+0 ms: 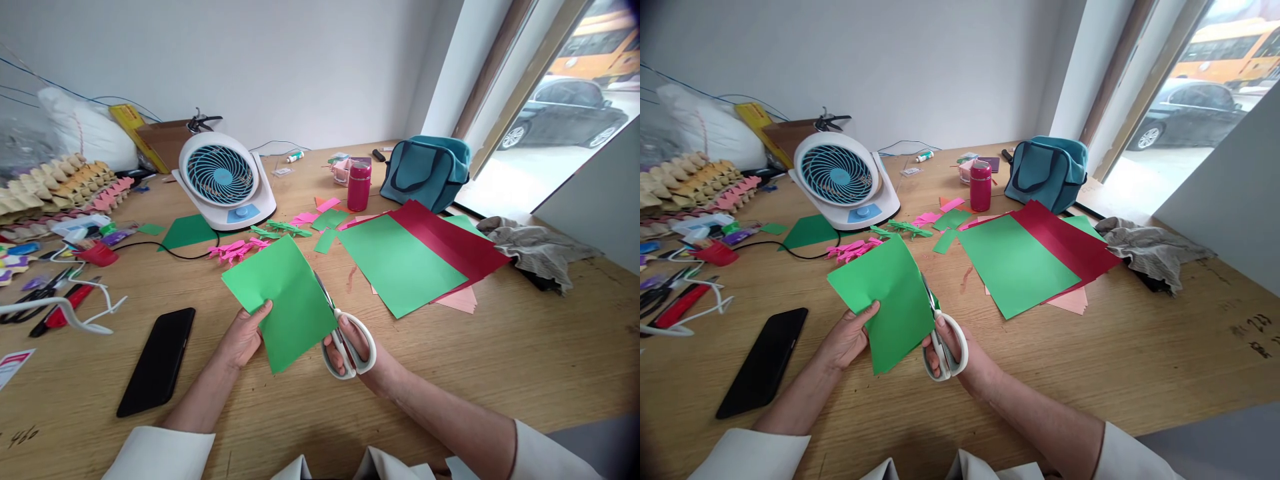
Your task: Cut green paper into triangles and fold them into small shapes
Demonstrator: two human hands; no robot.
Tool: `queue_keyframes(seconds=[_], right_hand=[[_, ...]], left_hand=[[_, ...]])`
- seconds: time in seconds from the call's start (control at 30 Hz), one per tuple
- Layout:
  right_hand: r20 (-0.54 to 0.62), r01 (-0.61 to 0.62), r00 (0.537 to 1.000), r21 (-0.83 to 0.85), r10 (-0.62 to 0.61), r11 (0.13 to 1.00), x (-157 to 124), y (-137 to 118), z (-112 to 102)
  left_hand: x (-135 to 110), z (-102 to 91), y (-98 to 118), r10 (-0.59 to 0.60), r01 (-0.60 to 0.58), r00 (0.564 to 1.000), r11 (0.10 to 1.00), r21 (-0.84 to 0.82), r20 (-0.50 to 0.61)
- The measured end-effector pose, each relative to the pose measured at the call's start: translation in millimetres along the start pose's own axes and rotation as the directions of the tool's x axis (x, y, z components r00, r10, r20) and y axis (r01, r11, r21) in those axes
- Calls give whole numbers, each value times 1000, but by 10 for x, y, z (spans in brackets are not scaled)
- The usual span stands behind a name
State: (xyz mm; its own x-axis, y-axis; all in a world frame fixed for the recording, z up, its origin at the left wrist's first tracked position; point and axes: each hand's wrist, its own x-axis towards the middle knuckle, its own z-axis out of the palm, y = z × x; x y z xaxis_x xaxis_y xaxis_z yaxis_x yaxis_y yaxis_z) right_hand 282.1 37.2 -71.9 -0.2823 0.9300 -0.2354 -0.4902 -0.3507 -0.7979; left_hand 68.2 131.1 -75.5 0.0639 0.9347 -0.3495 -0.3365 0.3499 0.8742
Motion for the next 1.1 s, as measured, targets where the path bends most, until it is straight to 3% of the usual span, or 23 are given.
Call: queue_keyframes(seconds=[0.3,0.8,1.1], right_hand=[[-17,25,1000,-13,-26,1000,-3,-30,27],[61,19,998,14,-20,1000,-21,-76,39],[8,43,999,-28,-43,999,-25,-65,53]], left_hand=[[-7,-2,19,-12,12,1000,1000,3,-3],[12,-42,4,16,-17,999,999,37,36],[6,-31,11,8,-8,1000,1000,4,29]])
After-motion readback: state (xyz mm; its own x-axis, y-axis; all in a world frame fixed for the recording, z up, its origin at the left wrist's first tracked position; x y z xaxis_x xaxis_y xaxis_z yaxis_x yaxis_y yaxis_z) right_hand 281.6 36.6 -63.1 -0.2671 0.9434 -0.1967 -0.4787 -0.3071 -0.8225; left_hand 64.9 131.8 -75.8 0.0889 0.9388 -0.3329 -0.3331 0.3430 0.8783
